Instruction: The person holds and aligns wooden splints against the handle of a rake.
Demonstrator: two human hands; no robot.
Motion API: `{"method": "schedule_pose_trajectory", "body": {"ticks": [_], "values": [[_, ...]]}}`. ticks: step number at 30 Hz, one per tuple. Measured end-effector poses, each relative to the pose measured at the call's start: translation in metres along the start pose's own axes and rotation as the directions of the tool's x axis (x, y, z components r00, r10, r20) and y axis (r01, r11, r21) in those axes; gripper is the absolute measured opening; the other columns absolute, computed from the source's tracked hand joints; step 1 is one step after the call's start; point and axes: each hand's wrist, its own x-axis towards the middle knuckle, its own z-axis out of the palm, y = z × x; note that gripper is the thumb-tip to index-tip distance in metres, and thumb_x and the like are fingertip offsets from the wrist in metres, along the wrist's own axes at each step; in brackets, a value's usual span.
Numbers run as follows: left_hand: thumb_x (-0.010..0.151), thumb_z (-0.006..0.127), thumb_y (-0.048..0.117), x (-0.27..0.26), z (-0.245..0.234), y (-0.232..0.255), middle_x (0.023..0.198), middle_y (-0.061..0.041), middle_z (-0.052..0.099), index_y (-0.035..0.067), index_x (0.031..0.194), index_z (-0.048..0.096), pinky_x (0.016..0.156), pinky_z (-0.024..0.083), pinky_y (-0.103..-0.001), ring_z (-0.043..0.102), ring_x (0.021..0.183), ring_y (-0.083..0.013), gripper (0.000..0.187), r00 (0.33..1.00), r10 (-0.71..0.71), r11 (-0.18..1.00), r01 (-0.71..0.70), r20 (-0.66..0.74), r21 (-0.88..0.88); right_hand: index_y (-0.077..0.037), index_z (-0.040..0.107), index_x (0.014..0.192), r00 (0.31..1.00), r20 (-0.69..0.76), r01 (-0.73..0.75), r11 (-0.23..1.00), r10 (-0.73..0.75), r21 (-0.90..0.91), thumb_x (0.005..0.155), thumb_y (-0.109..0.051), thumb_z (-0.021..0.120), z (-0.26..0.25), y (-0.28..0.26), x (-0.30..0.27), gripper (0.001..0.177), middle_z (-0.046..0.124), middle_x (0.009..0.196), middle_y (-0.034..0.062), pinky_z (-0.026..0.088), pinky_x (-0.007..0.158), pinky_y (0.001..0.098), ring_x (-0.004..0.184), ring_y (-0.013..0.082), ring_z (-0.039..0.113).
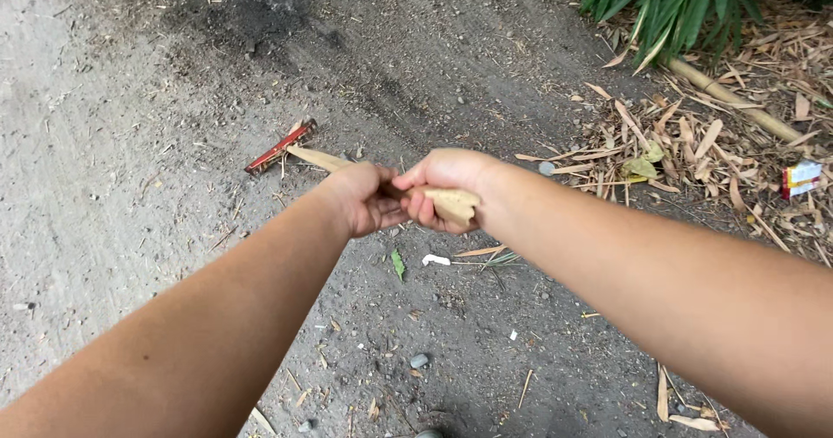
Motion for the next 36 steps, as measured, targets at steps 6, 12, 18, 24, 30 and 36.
{"method": "schedule_pose_trajectory", "body": {"ticks": [6,12,18,24,30,36], "values": [[0.105,0.042,0.020,-0.005,0.033,-0.026,0.101,-0.013,0.069,0.002,0.108,0.060,0.087,0.063,-0.044,0.071,0.084,-0.0232,0.025,1.000,-0.016,0.997,0.015,0.007,0.079,-0.010,0.052,0.083,0.998,0.050,-0.048,0.999,0.049,-0.021,0.100,-0.027,0.061,-0.034,0.020,-0.021,0.025,0.052,0.062,-0.0029,0.044,0.036,0.0135,0.048,0.0024,0.052],[0.105,0.043,0.018,-0.022,0.092,-0.061,0.104,-0.017,0.070,-0.002,0.110,0.060,0.082,0.065,-0.039,0.074,0.085,-0.0239,0.027,0.999,-0.006,1.000,0.005,0.050,0.027,-0.010,0.054,0.083,0.997,-0.024,-0.077,0.995,0.076,-0.056,0.099,-0.026,0.063,-0.080,0.045,-0.076,0.025,0.053,0.061,-0.0032,0.045,0.035,0.0141,0.045,0.0022,0.050],[0.104,0.044,0.016,-0.042,0.158,-0.104,0.105,-0.020,0.068,-0.006,0.113,0.057,0.076,0.065,-0.035,0.073,0.084,-0.0245,0.027,0.991,-0.033,0.999,0.038,0.131,-0.037,-0.007,0.054,0.088,0.994,0.024,-0.108,0.992,0.106,0.070,0.102,-0.027,0.061,-0.136,0.079,-0.130,0.026,0.052,0.064,-0.0015,0.046,0.036,0.0142,0.048,0.0032,0.053],[0.102,0.052,0.022,-0.078,0.217,-0.151,0.109,-0.014,0.068,0.001,0.116,0.058,0.083,0.062,-0.035,0.072,0.093,-0.0245,0.026,0.974,0.011,0.993,0.016,0.226,-0.116,-0.004,0.060,0.095,0.997,0.038,-0.071,0.997,0.070,0.024,0.100,-0.024,0.058,-0.178,0.109,-0.198,0.021,0.056,0.069,0.0012,0.046,0.036,0.0128,0.045,0.0022,0.052],[0.098,0.062,0.023,-0.128,0.262,-0.167,0.107,-0.006,0.068,0.011,0.114,0.065,0.087,0.058,-0.035,0.069,0.095,-0.0197,0.021,0.944,0.035,0.994,0.002,0.329,-0.112,0.000,0.056,0.091,0.998,0.006,-0.064,0.995,0.065,-0.080,0.099,-0.022,0.062,-0.196,0.119,-0.262,0.024,0.057,0.070,0.0007,0.046,0.036,0.0131,0.045,0.0011,0.052],[0.098,0.060,0.021,-0.154,0.279,-0.168,0.105,-0.008,0.067,0.009,0.110,0.064,0.092,0.055,-0.039,0.067,0.095,-0.0197,0.017,0.963,0.063,0.991,-0.029,0.261,-0.133,0.000,0.056,0.091,0.998,-0.058,-0.022,0.990,0.015,-0.139,0.098,-0.019,0.062,-0.198,0.124,-0.294,0.022,0.058,0.071,0.0010,0.045,0.036,0.0131,0.045,0.0010,0.052]]}}
